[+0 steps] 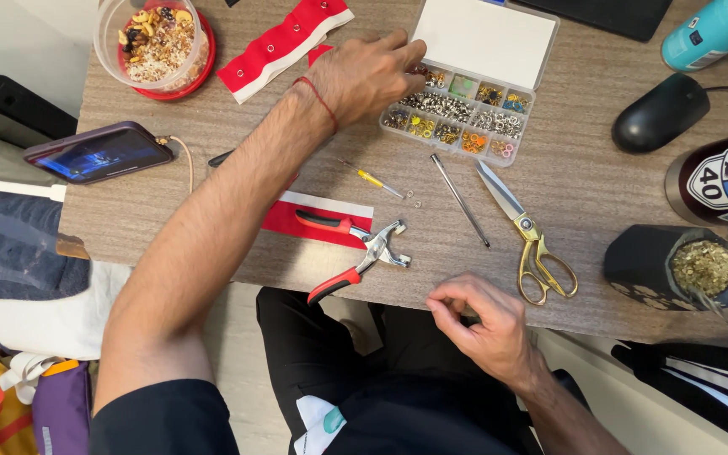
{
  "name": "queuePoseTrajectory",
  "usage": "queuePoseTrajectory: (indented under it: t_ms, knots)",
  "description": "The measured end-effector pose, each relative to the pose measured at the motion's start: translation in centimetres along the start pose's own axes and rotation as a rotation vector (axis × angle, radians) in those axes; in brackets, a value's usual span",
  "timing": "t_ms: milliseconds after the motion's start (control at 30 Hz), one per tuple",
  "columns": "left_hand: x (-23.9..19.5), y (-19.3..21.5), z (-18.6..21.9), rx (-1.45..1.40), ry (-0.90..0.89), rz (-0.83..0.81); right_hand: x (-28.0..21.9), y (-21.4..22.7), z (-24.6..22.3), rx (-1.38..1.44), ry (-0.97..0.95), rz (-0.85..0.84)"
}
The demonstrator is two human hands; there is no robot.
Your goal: Attaching metal eyelets to a leather strip using a hand-held punch tool.
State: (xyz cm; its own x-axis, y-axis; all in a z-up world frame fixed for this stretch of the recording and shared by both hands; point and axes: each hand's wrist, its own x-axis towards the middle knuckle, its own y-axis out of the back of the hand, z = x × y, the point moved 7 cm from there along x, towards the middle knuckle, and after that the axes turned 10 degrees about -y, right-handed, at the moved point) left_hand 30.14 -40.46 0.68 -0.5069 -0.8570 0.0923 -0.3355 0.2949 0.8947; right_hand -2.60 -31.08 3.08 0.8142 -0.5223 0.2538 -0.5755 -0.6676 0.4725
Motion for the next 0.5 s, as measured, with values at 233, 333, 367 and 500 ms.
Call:
queuePoseTrajectory:
  t_ms: [233, 333, 367, 500]
  knots:
    - [-0.18, -0.47, -0.46, -0.186, 0.013, -0.123, -0.12, 0.01, 0.13, 0.000, 0.000, -0.005]
    - [-0.34, -0.24, -0.64, -0.204, 0.016, -0.092, -0.05, 0.02, 0.12, 0.007, -0.006, -0.007]
    - [-0.43, -0.13, -0.70, -0.215, 0.022, -0.112, -0.01, 0.04, 0.06, 0.011, -0.003, -0.009]
    - [-0.40, 0.28, -0.86, -0.220, 0.014, -0.152, 0.06, 0.06, -0.05, 0.011, 0.007, 0.003]
